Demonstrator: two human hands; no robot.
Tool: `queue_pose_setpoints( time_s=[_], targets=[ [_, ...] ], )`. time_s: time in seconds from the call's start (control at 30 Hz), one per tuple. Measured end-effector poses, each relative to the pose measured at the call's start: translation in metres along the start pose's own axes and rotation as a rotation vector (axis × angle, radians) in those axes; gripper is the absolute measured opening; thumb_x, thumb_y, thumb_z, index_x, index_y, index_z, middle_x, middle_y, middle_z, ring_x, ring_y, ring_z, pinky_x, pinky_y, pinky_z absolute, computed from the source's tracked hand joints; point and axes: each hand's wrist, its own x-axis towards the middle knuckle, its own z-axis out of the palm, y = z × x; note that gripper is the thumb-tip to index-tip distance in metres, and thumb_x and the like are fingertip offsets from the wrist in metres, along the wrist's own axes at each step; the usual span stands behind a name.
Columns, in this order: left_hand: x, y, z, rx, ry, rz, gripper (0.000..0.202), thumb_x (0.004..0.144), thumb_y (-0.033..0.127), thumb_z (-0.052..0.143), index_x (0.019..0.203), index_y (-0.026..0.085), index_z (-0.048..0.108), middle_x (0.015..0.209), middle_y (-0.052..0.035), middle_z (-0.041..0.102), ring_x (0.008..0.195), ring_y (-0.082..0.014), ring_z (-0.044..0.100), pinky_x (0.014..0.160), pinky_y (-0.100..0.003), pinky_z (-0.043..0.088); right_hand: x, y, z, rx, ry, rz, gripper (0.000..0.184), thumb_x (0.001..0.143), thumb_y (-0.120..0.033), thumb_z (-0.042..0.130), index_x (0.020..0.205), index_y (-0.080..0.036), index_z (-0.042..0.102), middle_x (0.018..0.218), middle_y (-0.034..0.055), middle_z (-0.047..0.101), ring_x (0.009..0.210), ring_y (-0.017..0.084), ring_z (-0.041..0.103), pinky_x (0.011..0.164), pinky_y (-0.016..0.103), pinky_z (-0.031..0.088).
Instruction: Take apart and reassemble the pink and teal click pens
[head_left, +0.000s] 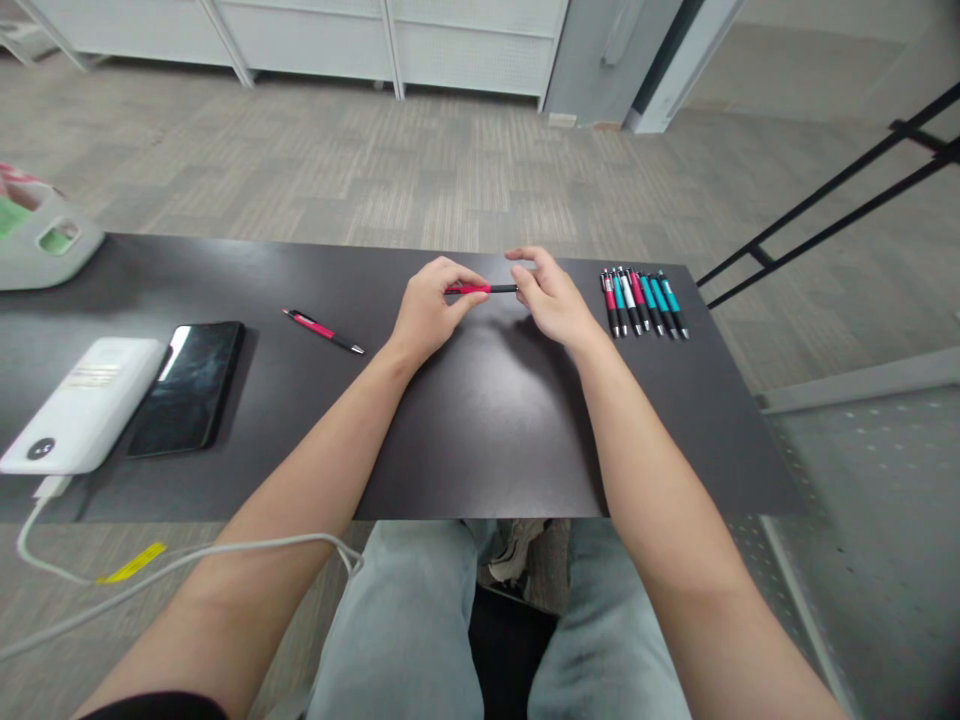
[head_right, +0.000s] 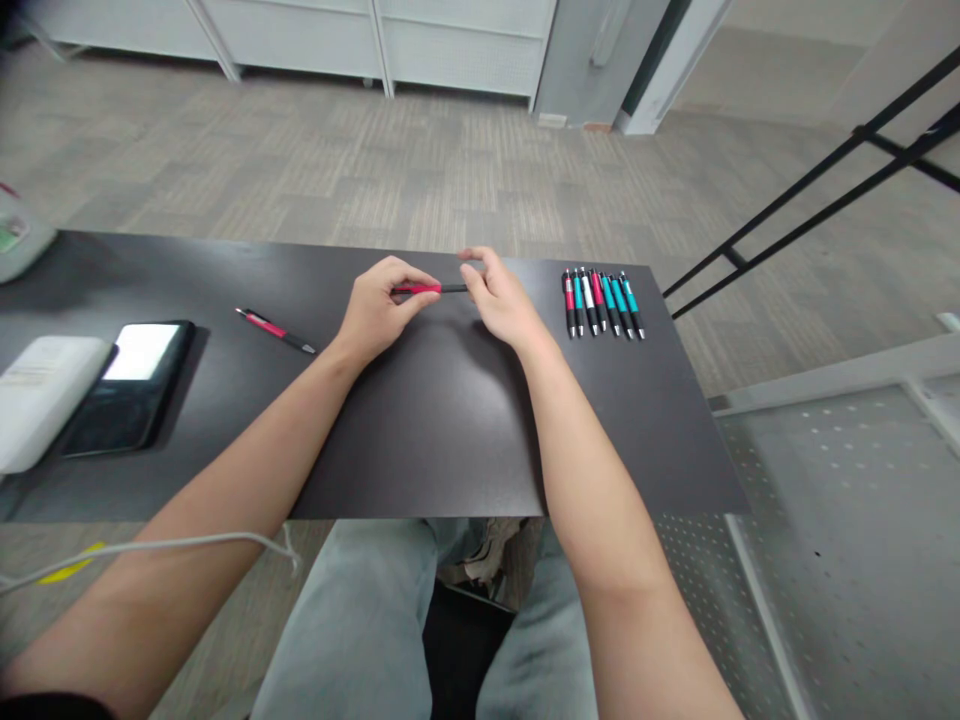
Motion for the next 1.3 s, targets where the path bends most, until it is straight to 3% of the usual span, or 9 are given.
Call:
queue_pose_setpoints(
  time_s=[0.13,0.33,0.57,0.83,0.97,1.17,1.3],
  targets=[
    [0.000,0.002,0.000,0.000,-0.013,-0.012,0.014,0.109,0.039,0.096,0.110,0.027,0.090,0.114,-0.0078,0.090,0.110,-0.0305,0.084,0.107,-0.045,0.072,-0.002,-0.007,0.000,-0.021,0.062,-0.021,0.067,0.119,-0.095,0.073,0.145,-0.033,0.074,0.089,-0.0014,0.052,0.090,0.030,0.063,0.097,0.050,0.066],
    [-0.002,0.001,0.002,0.032,-0.101,-0.026,0.028,0.124,0.052,0.077,0.118,0.028,0.092,0.114,-0.0080,0.093,0.116,-0.0323,0.086,0.111,-0.045,0.070,-0.004,-0.014,-0.003,-0.065,0.123,-0.041,0.066,0.123,-0.091,0.071,0.150,-0.031,0.076,0.089,-0.0007,0.056,0.094,0.031,0.067,0.107,0.054,0.069],
    [-0.002,0.003,0.004,0.016,-0.022,-0.010,0.023,0.114,0.050,0.091,0.102,0.031,0.089,0.108,-0.0081,0.090,0.107,-0.0333,0.083,0.106,-0.049,0.070,-0.008,-0.029,-0.002,-0.049,0.064,0.031,0.066,0.117,-0.091,0.081,0.150,-0.035,0.073,0.087,-0.0013,0.054,0.091,0.032,0.067,0.100,0.054,0.069],
    [-0.001,0.003,0.004,0.017,-0.085,-0.026,0.034,0.122,0.055,0.080,0.100,0.030,0.088,0.102,-0.0069,0.092,0.102,-0.0317,0.085,0.102,-0.045,0.070,-0.005,-0.012,-0.007,-0.057,0.124,-0.028,0.059,0.120,-0.087,0.078,0.148,-0.035,0.071,0.091,-0.0004,0.053,0.095,0.033,0.066,0.105,0.055,0.067],
    [-0.002,0.004,0.004,0.026,-0.076,0.007,0.026,0.116,0.051,0.087,0.102,0.030,0.088,0.107,-0.0078,0.091,0.105,-0.0323,0.084,0.102,-0.046,0.070,-0.004,-0.003,-0.009,-0.042,0.105,-0.003,0.062,0.120,-0.085,0.081,0.156,-0.034,0.070,0.091,-0.0006,0.057,0.095,0.032,0.068,0.103,0.054,0.069],
    [-0.002,0.008,0.001,0.044,-0.052,0.012,0.020,0.113,0.047,0.090,0.104,0.029,0.089,0.110,-0.0085,0.091,0.110,-0.0336,0.083,0.107,-0.048,0.069,-0.006,-0.021,-0.004,-0.026,0.098,0.026,0.063,0.118,-0.082,0.087,0.157,-0.034,0.069,0.092,-0.0010,0.059,0.094,0.031,0.070,0.100,0.052,0.070],
    [-0.002,0.003,0.001,0.017,-0.080,-0.004,0.024,0.118,0.051,0.082,0.110,0.030,0.093,0.107,-0.0076,0.092,0.108,-0.0331,0.085,0.105,-0.046,0.069,-0.006,-0.022,-0.006,-0.034,0.118,-0.022,0.057,0.121,-0.083,0.081,0.151,-0.036,0.068,0.094,-0.0003,0.057,0.095,0.032,0.068,0.100,0.053,0.068]
  ],
)
